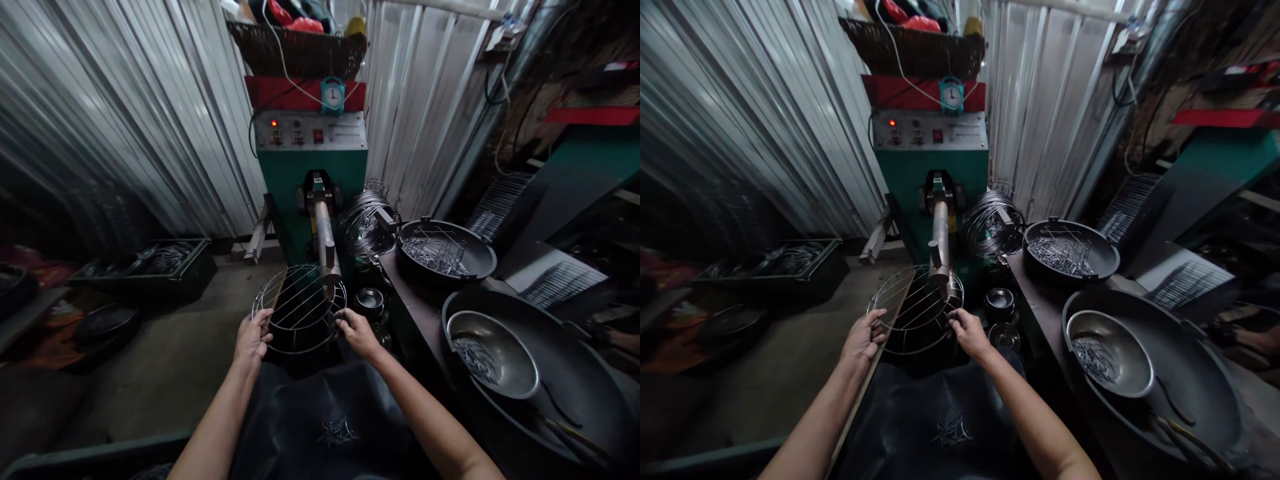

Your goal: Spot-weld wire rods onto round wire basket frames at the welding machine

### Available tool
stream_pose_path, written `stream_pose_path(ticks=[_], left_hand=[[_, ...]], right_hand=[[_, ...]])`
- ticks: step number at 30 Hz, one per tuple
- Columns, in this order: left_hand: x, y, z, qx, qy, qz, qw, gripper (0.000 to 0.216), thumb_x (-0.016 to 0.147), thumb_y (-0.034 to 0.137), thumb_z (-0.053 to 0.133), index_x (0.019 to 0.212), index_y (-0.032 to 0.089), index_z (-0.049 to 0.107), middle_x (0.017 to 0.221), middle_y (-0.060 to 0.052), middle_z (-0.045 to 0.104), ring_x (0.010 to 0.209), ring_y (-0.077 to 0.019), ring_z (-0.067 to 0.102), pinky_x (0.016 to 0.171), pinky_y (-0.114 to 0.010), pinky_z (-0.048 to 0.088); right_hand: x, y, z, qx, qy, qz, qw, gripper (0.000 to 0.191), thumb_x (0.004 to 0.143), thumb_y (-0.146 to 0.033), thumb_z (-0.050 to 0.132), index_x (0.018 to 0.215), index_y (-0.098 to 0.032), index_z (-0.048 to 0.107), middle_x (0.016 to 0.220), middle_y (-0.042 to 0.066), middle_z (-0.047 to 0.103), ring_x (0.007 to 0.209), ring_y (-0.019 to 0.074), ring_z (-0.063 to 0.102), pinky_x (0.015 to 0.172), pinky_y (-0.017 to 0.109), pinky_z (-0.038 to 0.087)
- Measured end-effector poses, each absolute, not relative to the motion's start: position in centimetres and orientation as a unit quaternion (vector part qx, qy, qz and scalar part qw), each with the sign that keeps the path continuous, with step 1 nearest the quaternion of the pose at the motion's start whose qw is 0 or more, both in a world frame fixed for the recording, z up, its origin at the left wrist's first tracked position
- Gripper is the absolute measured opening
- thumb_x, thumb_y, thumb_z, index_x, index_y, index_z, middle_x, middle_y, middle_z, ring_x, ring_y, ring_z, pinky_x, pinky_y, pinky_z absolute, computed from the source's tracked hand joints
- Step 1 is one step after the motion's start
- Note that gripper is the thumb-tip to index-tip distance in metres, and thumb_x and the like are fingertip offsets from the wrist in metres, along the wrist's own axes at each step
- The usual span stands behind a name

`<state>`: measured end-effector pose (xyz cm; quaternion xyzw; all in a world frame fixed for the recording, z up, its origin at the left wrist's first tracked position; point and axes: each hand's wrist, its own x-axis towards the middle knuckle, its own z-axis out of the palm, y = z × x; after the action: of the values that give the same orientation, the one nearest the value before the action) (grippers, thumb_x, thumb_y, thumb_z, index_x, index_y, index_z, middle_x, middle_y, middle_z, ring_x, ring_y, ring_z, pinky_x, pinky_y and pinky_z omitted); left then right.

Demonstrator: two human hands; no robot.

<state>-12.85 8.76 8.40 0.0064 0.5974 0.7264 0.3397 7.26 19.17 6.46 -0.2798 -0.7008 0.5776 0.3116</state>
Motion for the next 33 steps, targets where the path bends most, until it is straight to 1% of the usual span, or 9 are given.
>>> stream_pose_path(ticks=[5,12,15,17,19,21,25,33], left_hand=[[-12.9,9.2,8.5,0.008,0.603,0.732,0.315,0.039,0.042,0.027,0.071,0.059,0.019,0.036,0.044,0.013,0.028,0.035,-0.0013,0.020,0.032,-0.014,0.014],[-13.4,9.5,8.6,0.003,0.613,0.723,0.319,0.039,0.041,0.029,0.070,0.058,0.020,0.036,0.044,0.012,0.029,0.035,-0.0016,0.021,0.033,-0.015,0.014],[-13.5,9.6,8.4,-0.012,0.621,0.717,0.317,0.040,0.039,0.029,0.071,0.059,0.019,0.037,0.045,0.012,0.030,0.035,-0.0017,0.023,0.033,-0.016,0.016],[-13.4,9.6,8.3,-0.015,0.620,0.715,0.321,0.041,0.039,0.029,0.071,0.058,0.019,0.036,0.045,0.012,0.028,0.035,-0.0013,0.021,0.033,-0.016,0.015],[-13.1,9.7,8.2,-0.017,0.617,0.716,0.325,0.042,0.038,0.029,0.071,0.057,0.020,0.035,0.044,0.013,0.027,0.035,-0.0009,0.020,0.033,-0.016,0.014],[-12.9,9.7,8.3,-0.018,0.615,0.717,0.328,0.043,0.038,0.028,0.071,0.058,0.020,0.033,0.045,0.013,0.027,0.036,-0.0010,0.020,0.033,-0.016,0.015],[-12.8,9.6,8.4,-0.003,0.617,0.717,0.324,0.044,0.039,0.029,0.071,0.058,0.020,0.033,0.045,0.013,0.027,0.036,-0.0013,0.021,0.033,-0.016,0.015],[-12.7,9.7,8.9,0.002,0.621,0.724,0.300,0.040,0.039,0.028,0.071,0.060,0.019,0.038,0.045,0.012,0.029,0.036,-0.0020,0.023,0.034,-0.016,0.015]], right_hand=[[6.9,19.3,7.1,-0.296,-0.686,0.590,0.307,0.008,0.076,-0.025,0.049,0.079,-0.020,0.055,0.065,-0.003,0.060,0.044,0.0088,0.053,0.046,0.021,0.041],[6.4,19.8,8.3,-0.309,-0.663,0.613,0.298,0.007,0.075,-0.025,0.049,0.076,-0.019,0.053,0.064,-0.004,0.060,0.041,0.0071,0.051,0.043,0.019,0.039],[7.0,19.4,8.4,-0.322,-0.657,0.590,0.342,0.011,0.078,-0.028,0.049,0.080,-0.019,0.053,0.070,-0.002,0.063,0.042,0.0071,0.051,0.044,0.020,0.040],[7.4,18.9,8.3,-0.326,-0.637,0.584,0.383,0.014,0.081,-0.031,0.047,0.084,-0.019,0.053,0.077,0.001,0.064,0.045,0.0073,0.052,0.048,0.021,0.042],[7.6,18.3,7.9,-0.319,-0.625,0.589,0.402,0.015,0.082,-0.032,0.047,0.085,-0.019,0.052,0.080,0.001,0.065,0.048,0.0079,0.055,0.052,0.022,0.045],[7.5,18.1,7.3,-0.308,-0.638,0.589,0.388,0.014,0.081,-0.032,0.048,0.085,-0.019,0.053,0.078,0.001,0.064,0.050,0.0087,0.056,0.054,0.022,0.046],[7.0,18.4,6.4,-0.310,-0.676,0.576,0.338,0.012,0.078,-0.030,0.050,0.083,-0.020,0.054,0.067,-0.002,0.061,0.045,0.0099,0.056,0.047,0.022,0.043],[6.9,19.0,6.5,-0.313,-0.669,0.583,0.337,0.012,0.076,-0.030,0.051,0.081,-0.020,0.055,0.067,-0.003,0.062,0.043,0.0094,0.056,0.045,0.021,0.043]])
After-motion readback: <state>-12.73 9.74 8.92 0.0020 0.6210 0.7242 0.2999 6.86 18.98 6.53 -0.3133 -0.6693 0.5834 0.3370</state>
